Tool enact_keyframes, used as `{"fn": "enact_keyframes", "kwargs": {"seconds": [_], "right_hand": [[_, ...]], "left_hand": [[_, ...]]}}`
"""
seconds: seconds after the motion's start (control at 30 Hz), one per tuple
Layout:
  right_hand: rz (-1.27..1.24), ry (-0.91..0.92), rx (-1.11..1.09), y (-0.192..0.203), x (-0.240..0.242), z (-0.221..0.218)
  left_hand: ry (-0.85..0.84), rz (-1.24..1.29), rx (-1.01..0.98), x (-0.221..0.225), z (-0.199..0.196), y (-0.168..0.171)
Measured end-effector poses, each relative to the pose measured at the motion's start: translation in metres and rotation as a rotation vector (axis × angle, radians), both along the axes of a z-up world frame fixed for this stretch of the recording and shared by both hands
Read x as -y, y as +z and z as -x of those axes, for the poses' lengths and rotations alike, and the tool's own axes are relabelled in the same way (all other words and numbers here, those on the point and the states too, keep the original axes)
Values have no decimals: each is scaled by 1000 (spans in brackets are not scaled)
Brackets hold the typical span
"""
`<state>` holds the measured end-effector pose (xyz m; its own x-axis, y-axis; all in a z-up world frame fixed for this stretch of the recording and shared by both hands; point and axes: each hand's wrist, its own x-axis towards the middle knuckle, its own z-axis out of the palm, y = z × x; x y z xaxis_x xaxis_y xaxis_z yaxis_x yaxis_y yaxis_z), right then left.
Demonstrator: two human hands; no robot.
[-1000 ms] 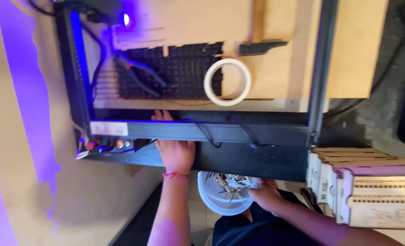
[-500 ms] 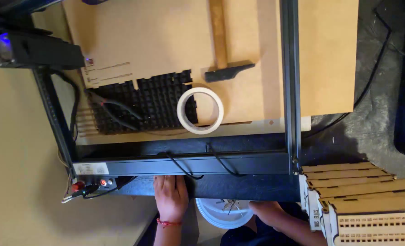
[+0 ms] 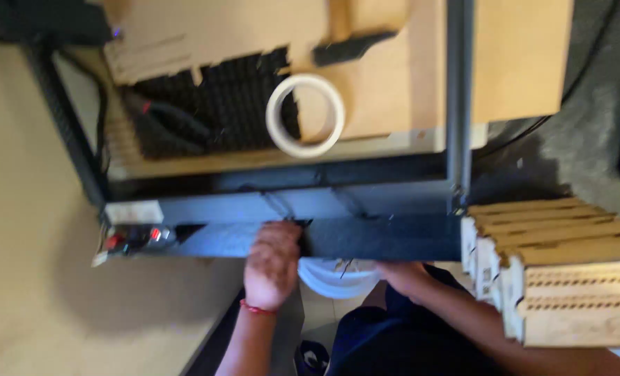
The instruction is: Clearing wooden scraps and debris from a production desk into a bucket.
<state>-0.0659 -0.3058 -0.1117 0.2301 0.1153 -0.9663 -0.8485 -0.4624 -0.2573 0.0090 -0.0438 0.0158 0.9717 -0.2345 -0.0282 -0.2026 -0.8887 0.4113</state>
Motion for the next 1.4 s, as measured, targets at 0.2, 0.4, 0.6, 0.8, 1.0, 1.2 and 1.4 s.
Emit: {"fn": "enact_keyframes", "kwargs": {"seconds": [0.2, 0.4, 0.6, 0.8, 1.0, 1.2, 1.4], "right_hand": [[34, -288, 26, 28, -8, 7], [-56, -505, 237, 83, -33, 2], [-56, -510, 235, 107, -41, 37], [-67, -527, 262, 115, -40, 126], [-10, -399, 181, 195, -34, 202], [-25, -293, 323, 258, -25, 262], [31, -339, 437, 336, 5, 298]], "left_hand": [[-109, 132, 217, -1, 20, -1], [-257, -5, 58, 11, 57, -17], [-342, 195, 18, -9, 177, 18], [-50, 161, -268, -51, 325, 44], [460, 523, -776, -53, 430, 77], [849, 1102, -1044, -3, 434, 113], [815, 1153, -1008, 56, 419, 174]]}}
